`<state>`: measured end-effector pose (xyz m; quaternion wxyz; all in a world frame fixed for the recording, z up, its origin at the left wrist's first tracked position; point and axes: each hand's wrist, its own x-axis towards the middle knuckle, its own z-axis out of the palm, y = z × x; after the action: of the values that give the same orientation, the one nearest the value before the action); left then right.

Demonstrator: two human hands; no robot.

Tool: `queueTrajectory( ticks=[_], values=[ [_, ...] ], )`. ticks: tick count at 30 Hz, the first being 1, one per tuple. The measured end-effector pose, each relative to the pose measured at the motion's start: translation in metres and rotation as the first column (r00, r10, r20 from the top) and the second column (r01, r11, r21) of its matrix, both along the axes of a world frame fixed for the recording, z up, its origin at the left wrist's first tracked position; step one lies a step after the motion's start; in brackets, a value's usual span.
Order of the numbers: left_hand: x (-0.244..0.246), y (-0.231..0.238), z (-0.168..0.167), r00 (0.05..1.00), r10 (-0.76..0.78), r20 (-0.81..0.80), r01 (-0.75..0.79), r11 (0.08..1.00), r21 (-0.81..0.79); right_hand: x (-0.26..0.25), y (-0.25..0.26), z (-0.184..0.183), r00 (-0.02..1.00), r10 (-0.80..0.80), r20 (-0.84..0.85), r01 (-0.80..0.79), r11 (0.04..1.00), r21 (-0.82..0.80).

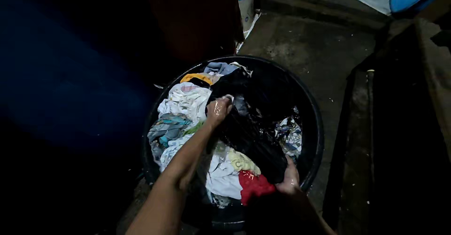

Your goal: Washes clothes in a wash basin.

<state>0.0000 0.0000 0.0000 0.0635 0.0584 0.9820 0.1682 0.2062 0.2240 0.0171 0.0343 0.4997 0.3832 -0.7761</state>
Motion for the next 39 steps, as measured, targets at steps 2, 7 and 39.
queueTrajectory(
  ticks=[2,7,39],
  values=[
    [0.023,0.028,0.020,0.999,0.039,-0.022,-0.037,0.994,0.106,0.001,0.000,-0.004,0.999,0.019,0.041,-0.020,1.000,0.022],
    [0.160,0.138,0.036,0.908,-0.416,0.058,0.350,0.827,0.440,0.012,0.000,-0.001,0.994,0.099,0.034,-0.101,0.994,0.049],
    [0.084,-0.071,0.039,0.937,0.334,-0.100,-0.275,0.885,0.375,-0.050,0.025,0.057,0.410,0.538,0.737,-0.539,-0.509,0.671]
  ],
)
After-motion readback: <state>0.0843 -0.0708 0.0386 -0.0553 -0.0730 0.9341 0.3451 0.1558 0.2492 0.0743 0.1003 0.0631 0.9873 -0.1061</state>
